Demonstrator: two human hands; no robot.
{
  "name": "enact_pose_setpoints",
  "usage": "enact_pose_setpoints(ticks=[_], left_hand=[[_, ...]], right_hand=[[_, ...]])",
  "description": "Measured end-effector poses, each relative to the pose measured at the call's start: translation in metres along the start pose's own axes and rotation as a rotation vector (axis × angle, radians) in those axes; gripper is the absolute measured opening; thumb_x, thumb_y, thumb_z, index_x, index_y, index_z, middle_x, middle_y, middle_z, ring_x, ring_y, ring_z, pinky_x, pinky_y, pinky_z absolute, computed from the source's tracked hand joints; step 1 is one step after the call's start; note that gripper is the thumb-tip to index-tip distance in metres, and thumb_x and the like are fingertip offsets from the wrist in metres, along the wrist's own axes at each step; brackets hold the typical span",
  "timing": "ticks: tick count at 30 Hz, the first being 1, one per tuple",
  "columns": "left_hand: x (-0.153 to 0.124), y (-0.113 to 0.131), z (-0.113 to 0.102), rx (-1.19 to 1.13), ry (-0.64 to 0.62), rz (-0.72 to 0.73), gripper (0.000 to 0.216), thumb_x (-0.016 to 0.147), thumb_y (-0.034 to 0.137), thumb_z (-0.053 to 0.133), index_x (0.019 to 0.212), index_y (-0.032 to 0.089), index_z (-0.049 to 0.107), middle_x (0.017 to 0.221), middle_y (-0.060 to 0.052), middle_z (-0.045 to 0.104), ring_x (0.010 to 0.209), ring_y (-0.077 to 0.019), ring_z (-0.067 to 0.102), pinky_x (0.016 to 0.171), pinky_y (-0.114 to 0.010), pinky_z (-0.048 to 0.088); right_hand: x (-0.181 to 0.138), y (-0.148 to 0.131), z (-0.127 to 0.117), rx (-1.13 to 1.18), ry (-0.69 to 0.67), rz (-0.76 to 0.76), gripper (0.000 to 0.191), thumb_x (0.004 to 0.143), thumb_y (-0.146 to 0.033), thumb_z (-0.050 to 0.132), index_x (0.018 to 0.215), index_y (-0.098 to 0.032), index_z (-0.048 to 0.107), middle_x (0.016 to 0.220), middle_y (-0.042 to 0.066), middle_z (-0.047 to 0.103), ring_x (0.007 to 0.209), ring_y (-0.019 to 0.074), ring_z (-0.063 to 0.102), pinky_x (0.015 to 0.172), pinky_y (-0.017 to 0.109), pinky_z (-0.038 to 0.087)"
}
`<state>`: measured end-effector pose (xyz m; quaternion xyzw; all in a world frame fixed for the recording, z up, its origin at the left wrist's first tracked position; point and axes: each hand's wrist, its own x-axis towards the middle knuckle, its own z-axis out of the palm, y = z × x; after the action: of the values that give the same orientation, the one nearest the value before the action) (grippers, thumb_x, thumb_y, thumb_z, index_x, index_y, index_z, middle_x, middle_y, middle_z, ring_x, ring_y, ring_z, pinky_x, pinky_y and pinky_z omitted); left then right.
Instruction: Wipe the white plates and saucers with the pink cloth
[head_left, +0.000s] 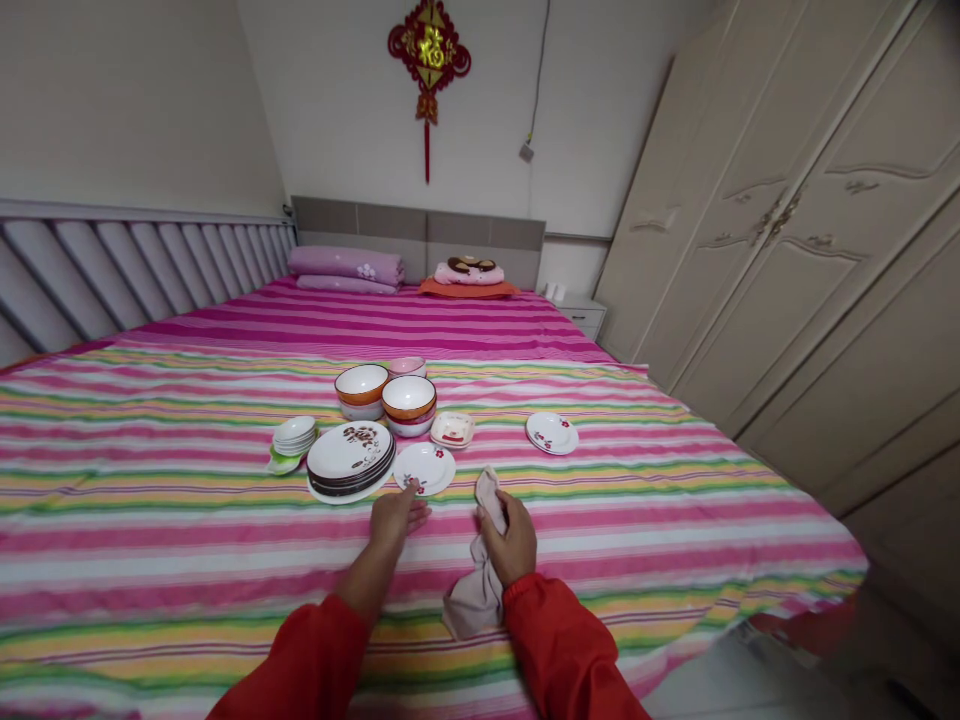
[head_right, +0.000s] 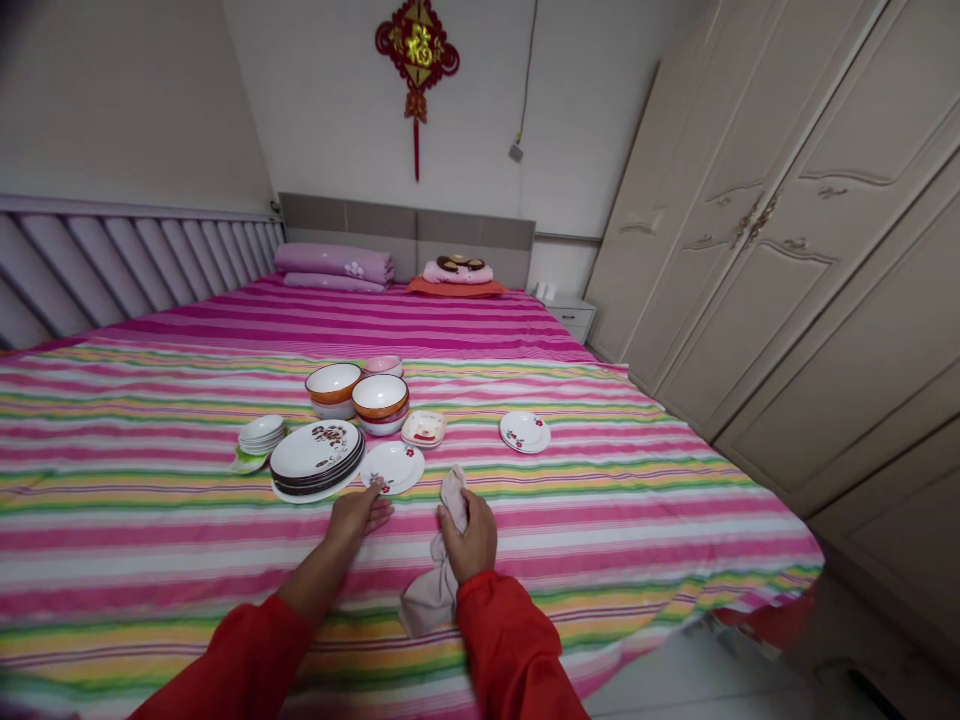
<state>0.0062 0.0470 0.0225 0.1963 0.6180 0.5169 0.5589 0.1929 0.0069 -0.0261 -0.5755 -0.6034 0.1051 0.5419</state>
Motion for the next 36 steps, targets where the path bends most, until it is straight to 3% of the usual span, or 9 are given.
enact_pose_setpoints(ticks=[6, 12, 18, 23, 29, 30, 32, 34, 36], left_hand=[[0.010, 0.002, 0.009, 0.003, 0.025, -0.012, 0.017, 0.069, 0.013, 0.070, 0.067, 0.015, 0.054, 0.042, -0.001, 0.058, 0.037, -0.0147, 0.058, 0.040, -0.021, 0.046], [-0.002, -0.007, 0.000, -0.130, 0.001, 0.062, 0.013, 0.077, 0.006, 0.059, 0.069, 0.015, 0.053, 0.057, -0.001, 0.064, 0.052, -0.0136, 0.065, 0.058, -0.026, 0.056], [-0.004, -0.017, -0.002, -0.262, 0.005, 0.094, 0.020, 0.072, -0.002, 0.060, 0.066, 0.015, 0.052, 0.059, 0.001, 0.062, 0.057, -0.0099, 0.064, 0.074, -0.028, 0.056], [-0.004, -0.018, -0.009, -0.316, -0.110, 0.067, 0.023, 0.064, -0.005, 0.065, 0.074, 0.015, 0.058, 0.065, -0.001, 0.067, 0.066, -0.0138, 0.066, 0.080, -0.032, 0.055], [-0.009, -0.021, -0.015, -0.352, -0.268, 0.039, 0.038, 0.060, -0.007, 0.062, 0.089, 0.016, 0.061, 0.075, -0.003, 0.071, 0.085, -0.0208, 0.068, 0.086, -0.035, 0.053], [-0.011, -0.022, -0.014, -0.356, -0.296, 0.044, 0.042, 0.059, -0.006, 0.062, 0.094, 0.017, 0.061, 0.080, -0.004, 0.072, 0.090, -0.0217, 0.067, 0.087, -0.035, 0.052], [-0.014, -0.026, -0.010, -0.366, -0.352, 0.058, 0.048, 0.059, -0.005, 0.063, 0.100, 0.019, 0.060, 0.090, -0.005, 0.072, 0.098, -0.0228, 0.065, 0.089, -0.036, 0.051], [-0.017, -0.031, -0.008, -0.382, -0.404, 0.066, 0.049, 0.060, -0.002, 0.065, 0.104, 0.021, 0.060, 0.097, -0.005, 0.071, 0.101, -0.0232, 0.063, 0.091, -0.036, 0.050], [-0.018, -0.035, -0.008, -0.395, -0.433, 0.067, 0.047, 0.061, 0.001, 0.068, 0.103, 0.020, 0.060, 0.098, -0.006, 0.071, 0.100, -0.0232, 0.064, 0.091, -0.038, 0.050]], right_hand=[[-0.001, 0.003, -0.003, 0.171, 0.040, 0.090, 0.033, 0.087, -0.040, 0.044, 0.101, -0.017, 0.064, 0.096, 0.010, 0.068, 0.091, 0.0213, 0.062, 0.080, 0.034, 0.048], [-0.006, 0.015, -0.002, 0.259, 0.060, 0.145, 0.033, 0.081, -0.037, 0.049, 0.102, -0.016, 0.063, 0.096, 0.010, 0.068, 0.089, 0.0211, 0.062, 0.079, 0.034, 0.049], [-0.033, 0.009, 0.005, 0.170, 0.182, 0.203, 0.046, 0.072, -0.040, 0.063, 0.110, -0.014, 0.058, 0.103, 0.013, 0.063, 0.092, 0.0240, 0.059, 0.080, 0.038, 0.049], [-0.038, 0.000, 0.000, 0.145, 0.129, 0.199, 0.018, 0.074, -0.034, 0.059, 0.081, -0.018, 0.063, 0.090, 0.009, 0.060, 0.089, 0.0242, 0.057, 0.081, 0.039, 0.048], [-0.018, -0.024, -0.017, 0.273, 0.073, 0.173, 0.013, 0.072, -0.030, 0.061, 0.073, -0.017, 0.066, 0.135, 0.015, 0.044, 0.115, 0.0280, 0.050, 0.093, 0.041, 0.043], [-0.013, -0.030, -0.020, 0.313, 0.055, 0.165, 0.014, 0.072, -0.029, 0.061, 0.075, -0.017, 0.066, 0.132, 0.015, 0.048, 0.113, 0.0275, 0.052, 0.091, 0.040, 0.044], [-0.003, -0.043, -0.025, 0.391, 0.007, 0.198, 0.014, 0.072, -0.030, 0.061, 0.078, -0.017, 0.064, 0.103, 0.012, 0.064, 0.093, 0.0238, 0.061, 0.079, 0.036, 0.049], [0.009, -0.054, -0.028, 0.423, 0.000, 0.258, 0.015, 0.073, -0.033, 0.062, 0.074, -0.018, 0.059, 0.071, 0.003, 0.064, 0.068, 0.0186, 0.060, 0.064, 0.031, 0.050], [0.020, -0.062, -0.028, 0.396, 0.053, 0.280, 0.018, 0.073, -0.035, 0.063, 0.072, -0.019, 0.055, 0.062, -0.001, 0.060, 0.060, 0.0158, 0.056, 0.058, 0.028, 0.047]])
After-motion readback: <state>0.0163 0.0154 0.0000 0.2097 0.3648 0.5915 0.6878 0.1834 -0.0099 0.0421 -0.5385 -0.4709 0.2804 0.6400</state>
